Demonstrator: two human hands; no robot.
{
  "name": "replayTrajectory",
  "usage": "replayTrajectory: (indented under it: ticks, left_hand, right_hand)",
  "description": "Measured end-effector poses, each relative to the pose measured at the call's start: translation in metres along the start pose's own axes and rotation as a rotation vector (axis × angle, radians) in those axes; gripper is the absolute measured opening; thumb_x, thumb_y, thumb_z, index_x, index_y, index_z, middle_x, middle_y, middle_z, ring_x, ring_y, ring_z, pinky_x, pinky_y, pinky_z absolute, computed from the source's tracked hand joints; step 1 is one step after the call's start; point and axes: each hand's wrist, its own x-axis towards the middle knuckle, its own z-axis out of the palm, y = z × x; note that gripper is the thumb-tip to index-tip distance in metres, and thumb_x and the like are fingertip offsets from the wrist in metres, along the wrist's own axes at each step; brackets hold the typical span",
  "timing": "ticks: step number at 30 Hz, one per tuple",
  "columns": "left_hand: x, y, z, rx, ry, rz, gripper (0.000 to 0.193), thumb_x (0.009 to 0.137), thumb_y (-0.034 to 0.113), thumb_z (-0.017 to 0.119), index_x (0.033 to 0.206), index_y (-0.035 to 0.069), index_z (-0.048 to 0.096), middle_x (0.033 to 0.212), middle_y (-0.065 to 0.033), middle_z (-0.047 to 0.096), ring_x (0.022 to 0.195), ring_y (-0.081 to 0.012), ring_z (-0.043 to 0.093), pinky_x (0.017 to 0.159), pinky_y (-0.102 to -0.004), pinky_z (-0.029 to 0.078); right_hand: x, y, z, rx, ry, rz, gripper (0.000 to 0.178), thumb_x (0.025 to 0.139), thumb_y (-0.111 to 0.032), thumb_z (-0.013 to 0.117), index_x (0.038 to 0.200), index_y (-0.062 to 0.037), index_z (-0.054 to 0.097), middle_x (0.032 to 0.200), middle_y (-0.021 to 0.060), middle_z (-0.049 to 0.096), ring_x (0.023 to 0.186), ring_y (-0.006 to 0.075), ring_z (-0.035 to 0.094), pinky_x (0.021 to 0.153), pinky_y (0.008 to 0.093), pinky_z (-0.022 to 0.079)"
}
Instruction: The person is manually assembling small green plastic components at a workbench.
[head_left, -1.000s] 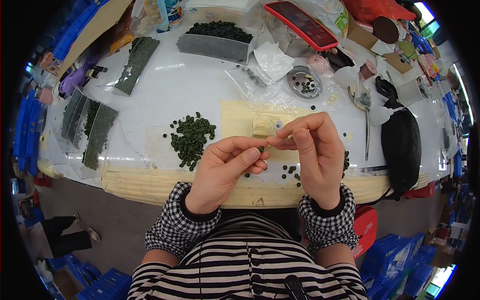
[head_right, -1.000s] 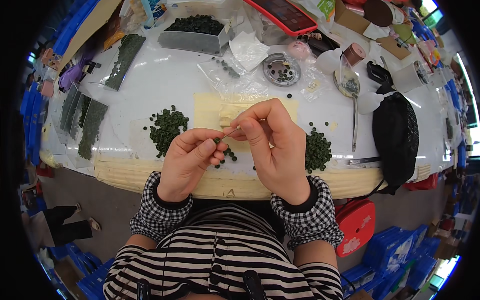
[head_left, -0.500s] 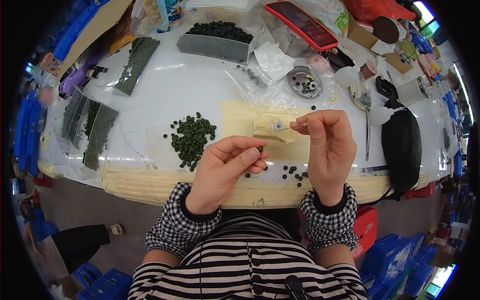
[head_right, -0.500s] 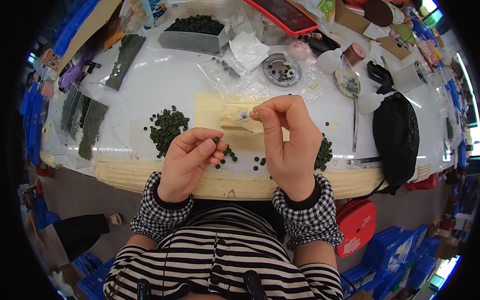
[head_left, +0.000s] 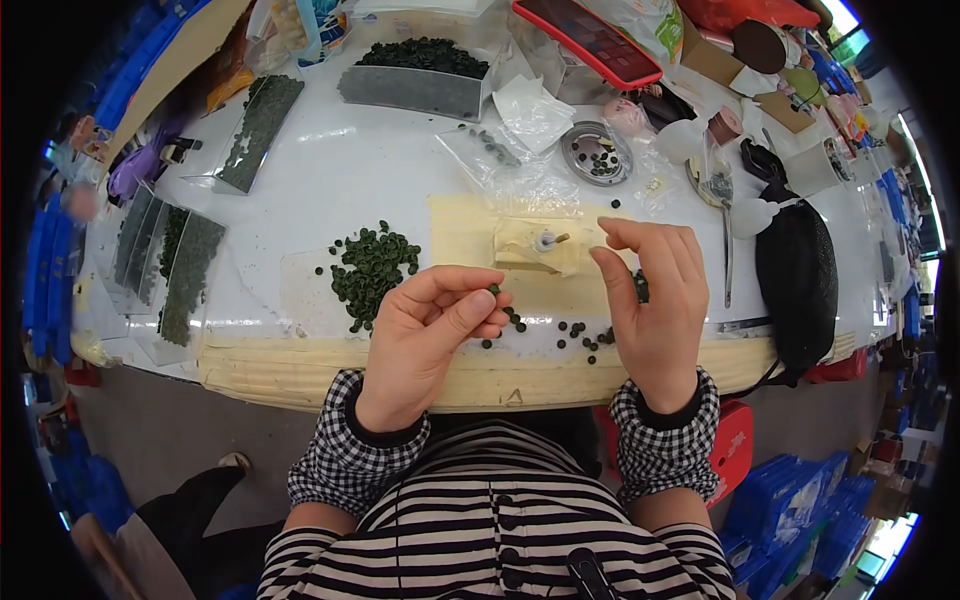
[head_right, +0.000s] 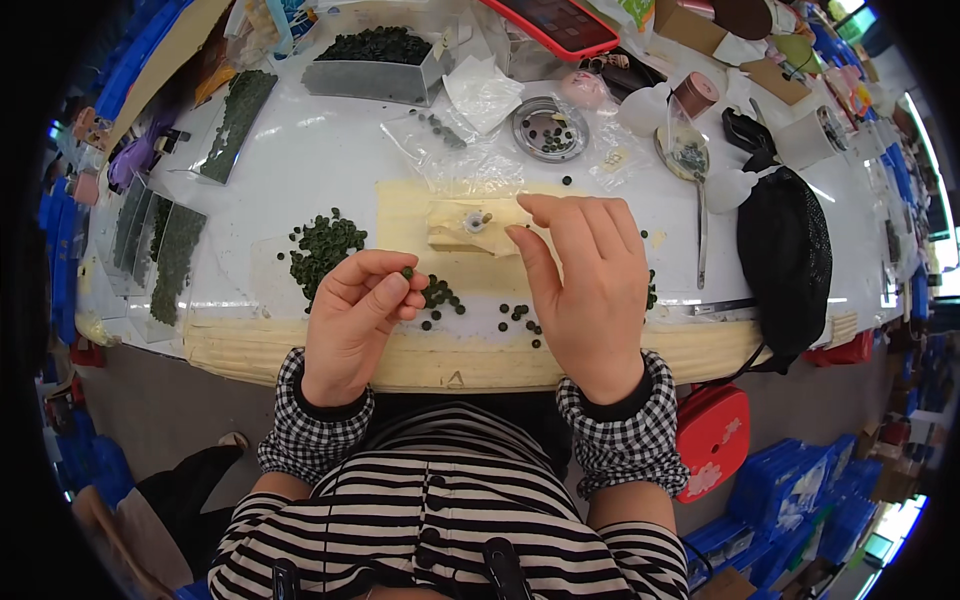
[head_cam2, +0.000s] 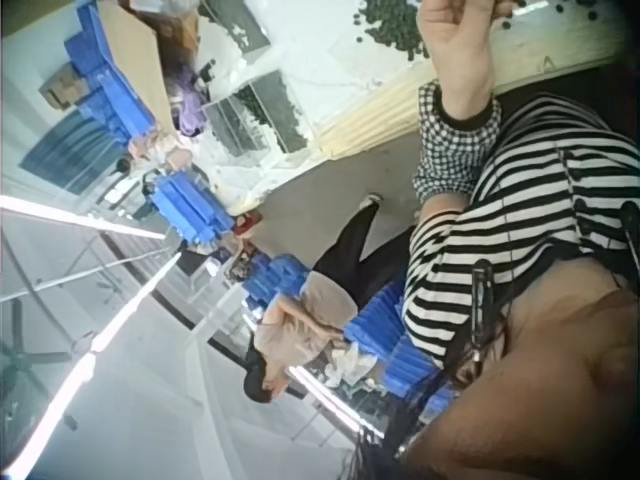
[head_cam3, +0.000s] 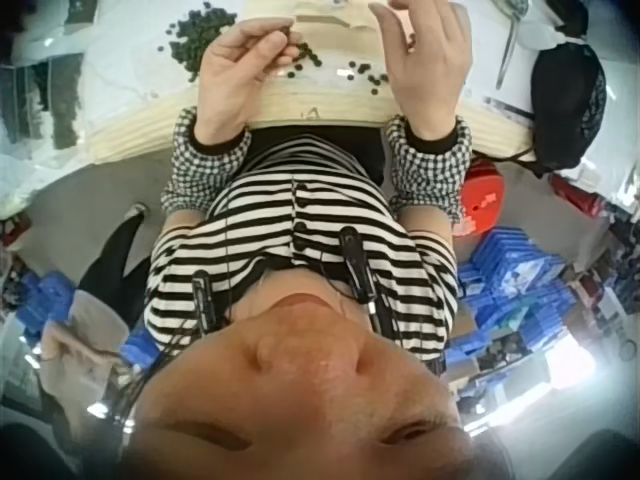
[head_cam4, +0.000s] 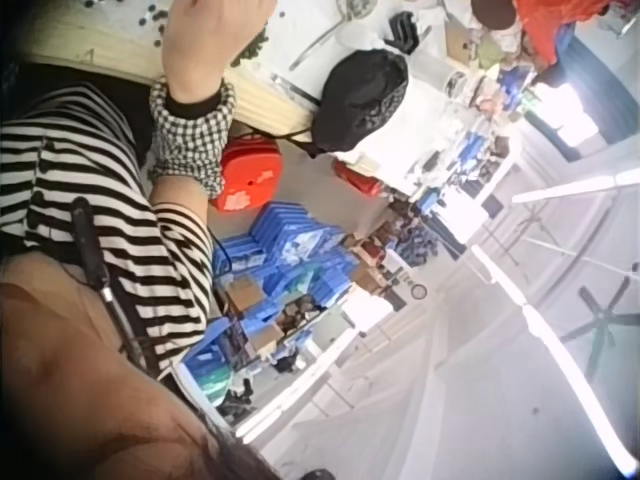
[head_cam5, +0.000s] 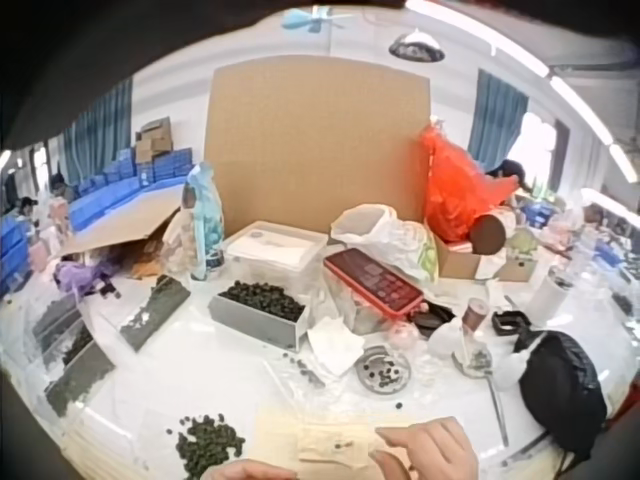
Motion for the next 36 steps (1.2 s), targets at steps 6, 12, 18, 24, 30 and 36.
replayTrajectory:
  ticks: [6, 12, 18, 24, 30, 36]
  left_hand:
    - [-0.004, 0.001, -0.003, 0.015, 0.036, 0.022, 0.021, 0.095, 0.004, 0.059, 0.115, -0.002, 0.062, 0.101, -0.0123, 0.069, 0.087, -0.0126, 0.067, 0.080, -0.0233, 0.055]
    - [-0.006, 0.000, -0.001, -0.022, 0.027, -0.027, 0.022, 0.095, 0.005, 0.059, 0.115, -0.002, 0.062, 0.101, -0.0128, 0.069, 0.086, -0.0130, 0.067, 0.079, -0.0235, 0.056]
    - [-0.007, -0.002, 0.002, -0.038, 0.003, -0.029, 0.021, 0.095, 0.005, 0.059, 0.115, -0.002, 0.062, 0.100, -0.0134, 0.069, 0.086, -0.0142, 0.067, 0.079, -0.0244, 0.056]
    - [-0.011, -0.005, 0.015, -0.014, -0.016, -0.050, 0.020, 0.094, 0.004, 0.059, 0.113, -0.003, 0.063, 0.100, -0.0146, 0.070, 0.088, -0.0175, 0.069, 0.078, -0.0264, 0.057]
    - [-0.012, -0.007, 0.022, -0.005, -0.010, 0.005, 0.017, 0.093, 0.002, 0.061, 0.108, -0.004, 0.065, 0.098, -0.0146, 0.070, 0.085, -0.0188, 0.070, 0.076, -0.0266, 0.058]
    - [-0.012, -0.010, 0.022, -0.016, 0.006, 0.013, 0.016, 0.092, 0.001, 0.062, 0.107, -0.004, 0.066, 0.096, -0.0135, 0.070, 0.084, -0.0181, 0.070, 0.076, -0.0258, 0.058]
  right_hand:
    - [-0.033, 0.009, -0.018, 0.039, -0.342, 0.042, 0.011, 0.073, -0.003, 0.072, 0.083, -0.0049, 0.069, 0.076, 0.0050, 0.060, 0.076, 0.0245, 0.054, 0.070, 0.0349, 0.045]
    - [-0.046, 0.010, -0.015, 0.047, -0.377, 0.002, 0.011, 0.073, -0.005, 0.073, 0.083, -0.0046, 0.068, 0.075, 0.0047, 0.058, 0.075, 0.0238, 0.054, 0.069, 0.0353, 0.044]
    - [-0.041, -0.001, -0.023, 0.361, -0.283, 0.258, 0.013, 0.073, 0.004, 0.072, 0.085, -0.0025, 0.069, 0.076, 0.0066, 0.063, 0.067, 0.0208, 0.059, 0.060, 0.0295, 0.047]
    - [-0.039, -0.024, -0.004, 0.841, -0.126, 0.422, 0.011, 0.080, 0.003, 0.071, 0.091, 0.0006, 0.070, 0.082, 0.0048, 0.069, 0.071, 0.0110, 0.063, 0.067, 0.0232, 0.050]
    - [-0.043, -0.030, 0.017, 1.166, -0.102, 0.487, 0.012, 0.086, 0.006, 0.066, 0.097, 0.0035, 0.063, 0.096, 0.0071, 0.061, 0.087, 0.0126, 0.062, 0.077, 0.0253, 0.052]
    - [-0.047, -0.035, 0.021, 1.304, -0.095, 0.597, 0.011, 0.088, 0.006, 0.063, 0.099, 0.0042, 0.062, 0.099, 0.0071, 0.059, 0.088, 0.0127, 0.062, 0.078, 0.0248, 0.052]
